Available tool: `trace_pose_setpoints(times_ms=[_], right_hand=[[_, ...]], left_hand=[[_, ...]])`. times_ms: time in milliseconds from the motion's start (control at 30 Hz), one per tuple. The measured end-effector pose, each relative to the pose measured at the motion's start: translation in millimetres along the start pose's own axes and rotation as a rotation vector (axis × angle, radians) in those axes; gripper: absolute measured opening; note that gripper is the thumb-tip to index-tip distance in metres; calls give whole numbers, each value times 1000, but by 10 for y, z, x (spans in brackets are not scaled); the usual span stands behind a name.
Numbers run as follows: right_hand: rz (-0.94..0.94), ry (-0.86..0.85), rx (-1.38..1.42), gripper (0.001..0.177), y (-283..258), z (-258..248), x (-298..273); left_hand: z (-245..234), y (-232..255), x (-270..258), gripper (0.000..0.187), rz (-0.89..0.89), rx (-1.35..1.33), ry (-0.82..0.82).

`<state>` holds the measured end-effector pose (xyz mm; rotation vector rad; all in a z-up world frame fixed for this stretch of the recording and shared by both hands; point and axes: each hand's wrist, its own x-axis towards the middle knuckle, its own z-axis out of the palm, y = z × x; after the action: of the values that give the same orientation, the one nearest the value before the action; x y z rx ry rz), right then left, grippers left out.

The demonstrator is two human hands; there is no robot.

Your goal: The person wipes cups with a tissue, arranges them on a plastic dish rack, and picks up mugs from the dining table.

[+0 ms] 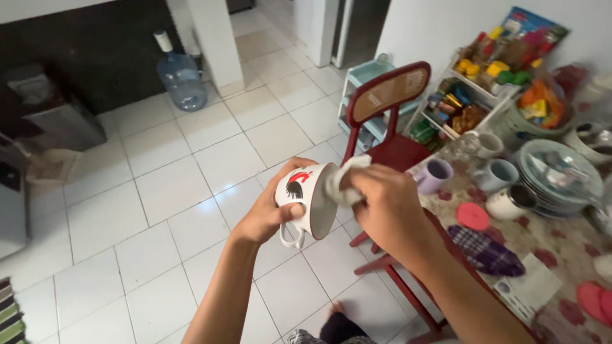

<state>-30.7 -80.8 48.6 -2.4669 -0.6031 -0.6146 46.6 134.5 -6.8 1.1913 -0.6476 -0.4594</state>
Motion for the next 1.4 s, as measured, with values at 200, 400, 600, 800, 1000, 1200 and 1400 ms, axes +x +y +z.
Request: trace_pose_setpoints(times_ms=[200,400,600,800,1000,1200,1400], right_hand=[[27,334,278,30,-66,609,440],[-175,-176,635,29,738,963,1233],[-419,100,283,40,1614,1326,2111],[139,-270,1294,10,2568,1869,2747],[854,91,1486,28,1918,2444,3202],[435,295,1266,21,1928,3297,4034],[697,185,1203,26,2373,3415,4951]], left_hand=[[-334,-86,138,85,44,43,114],[-947,114,540,81,16,235,245],[-1469,352,1381,81,20,373,329],[-2002,418,2039,79,92,472,628],[-2562,300,2486,80,2,520,868],[-3496,333,2842,86,-44,850,787],[-4345,662,3363,88,5,1198,353]])
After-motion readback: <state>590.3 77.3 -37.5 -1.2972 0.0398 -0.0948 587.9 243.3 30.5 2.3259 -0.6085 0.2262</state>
